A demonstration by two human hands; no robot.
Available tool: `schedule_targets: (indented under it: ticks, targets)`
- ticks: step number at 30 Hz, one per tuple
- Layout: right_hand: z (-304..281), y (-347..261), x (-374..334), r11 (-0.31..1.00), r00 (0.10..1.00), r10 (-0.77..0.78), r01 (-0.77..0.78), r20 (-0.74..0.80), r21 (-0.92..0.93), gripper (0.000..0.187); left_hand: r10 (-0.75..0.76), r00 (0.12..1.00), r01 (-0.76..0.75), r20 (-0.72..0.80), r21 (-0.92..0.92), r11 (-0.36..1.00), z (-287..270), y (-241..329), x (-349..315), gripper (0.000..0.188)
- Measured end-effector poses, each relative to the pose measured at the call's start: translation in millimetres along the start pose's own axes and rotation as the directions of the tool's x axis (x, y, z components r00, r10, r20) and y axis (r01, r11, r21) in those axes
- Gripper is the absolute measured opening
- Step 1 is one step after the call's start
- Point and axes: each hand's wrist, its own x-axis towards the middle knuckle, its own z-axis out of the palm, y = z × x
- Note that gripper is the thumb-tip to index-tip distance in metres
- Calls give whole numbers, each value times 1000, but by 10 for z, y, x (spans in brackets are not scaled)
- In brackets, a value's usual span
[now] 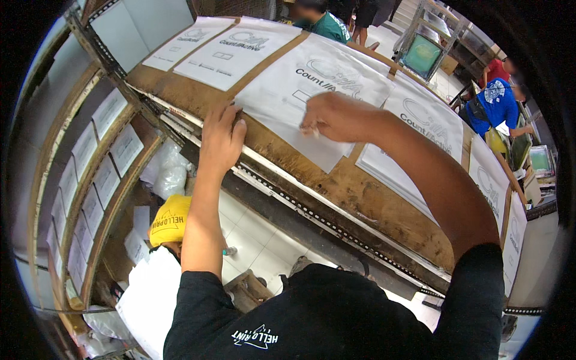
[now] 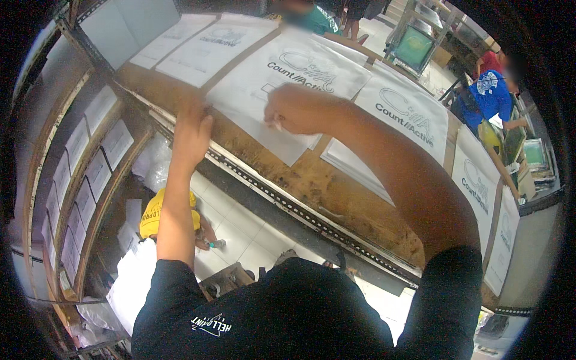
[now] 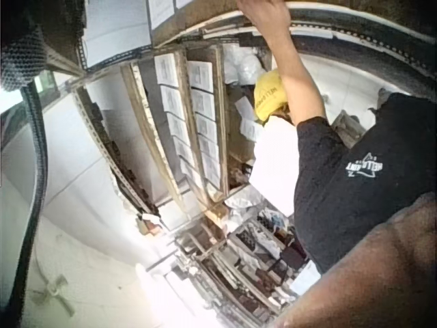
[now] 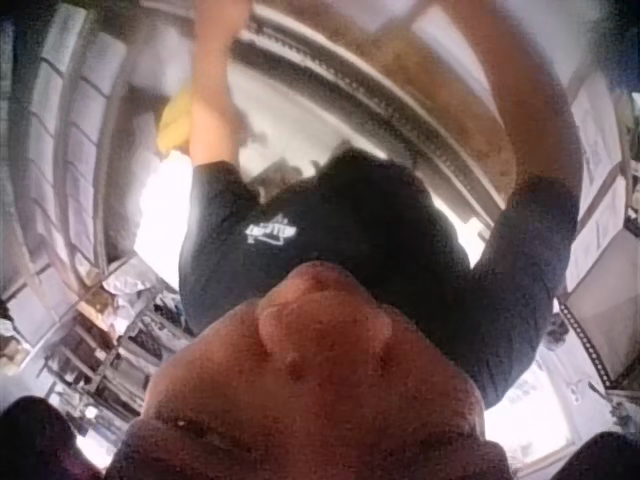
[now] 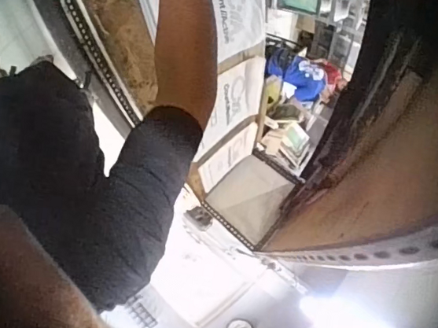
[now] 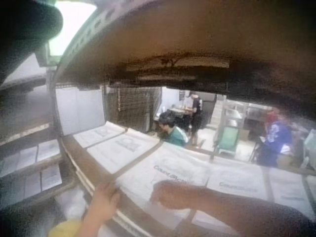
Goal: The person cleans individual printed sheets on a wooden rack by applying a liquid from a bottle and wiping the surface with a cloth, before moving each sheet to a stack.
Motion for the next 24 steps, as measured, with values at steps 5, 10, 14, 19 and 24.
schedule_targets:
  ticks: [5, 10, 14, 19, 24]
  targets:
    - [-240, -447, -638, 981, 972, 189, -180, 142, -73, 23, -92, 995, 95, 44, -66, 993, 4, -26, -23, 34]
    - [-553, -1144, -1530, 976, 976, 212, -214, -52, -43, 31, -133, 982, 137, 132, -23, 990, -99, 90, 140, 38]
    - [-473, -1710, -2115, 953, 941, 303, -298, -151, 60, 35, -223, 971, 223, 90, 12, 975, -141, -39, 213, 37]
    - [-74, -2198, -2759, 865, 797, 502, -456, -334, 211, 36, -178, 984, 166, 15, 289, 943, 132, -167, 267, 32]
    - [453, -2340, -3070, 742, 527, 670, -476, -523, 472, 38, -201, 979, 190, 33, 215, 958, 97, -164, 340, 25]
